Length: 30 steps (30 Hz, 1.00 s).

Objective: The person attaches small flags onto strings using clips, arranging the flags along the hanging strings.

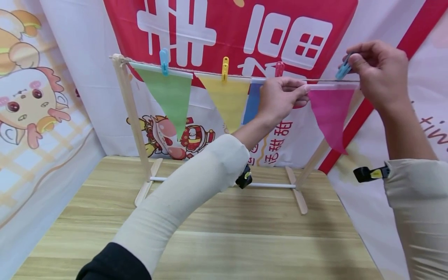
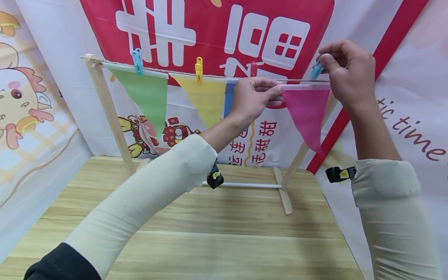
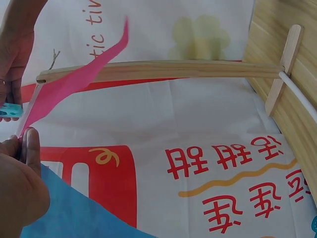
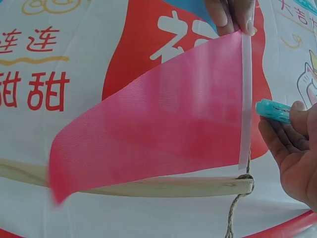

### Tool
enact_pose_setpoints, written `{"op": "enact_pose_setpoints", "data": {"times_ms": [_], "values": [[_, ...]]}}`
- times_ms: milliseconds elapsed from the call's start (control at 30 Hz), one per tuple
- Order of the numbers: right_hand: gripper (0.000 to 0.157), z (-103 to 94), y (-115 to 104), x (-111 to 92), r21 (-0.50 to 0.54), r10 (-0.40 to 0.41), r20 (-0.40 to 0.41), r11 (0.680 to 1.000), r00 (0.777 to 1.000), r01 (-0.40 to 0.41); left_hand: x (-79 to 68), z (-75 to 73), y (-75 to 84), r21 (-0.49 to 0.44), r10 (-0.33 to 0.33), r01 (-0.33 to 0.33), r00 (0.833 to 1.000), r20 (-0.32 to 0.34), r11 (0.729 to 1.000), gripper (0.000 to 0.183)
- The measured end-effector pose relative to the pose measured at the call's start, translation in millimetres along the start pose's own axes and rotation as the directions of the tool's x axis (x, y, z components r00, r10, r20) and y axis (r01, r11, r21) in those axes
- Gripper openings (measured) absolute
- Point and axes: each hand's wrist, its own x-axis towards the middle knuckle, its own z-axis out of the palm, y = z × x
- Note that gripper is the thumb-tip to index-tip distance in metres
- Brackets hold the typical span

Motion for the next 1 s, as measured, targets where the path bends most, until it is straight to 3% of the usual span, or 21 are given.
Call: {"op": "enact_pose_setpoints", "data": {"times_ms": [400, 1000], "values": [[0.035, 0.0, 1, 14, 0.176, 0.012, 0.043, 0.984, 0.999, -0.020, 2.3, 2.0, -0.1, 0.023, 0.001, -0.001, 1.000, -0.009, 1.000, 0.029], [0.034, 0.6, 13, 15, 0.112, 0.060, 0.115, 0.991, 0.992, -0.073, 7.1, 8.3, 1.0, 0.046, -0.011, 0.013, 0.999, -0.051, 0.999, 0.031]]}}
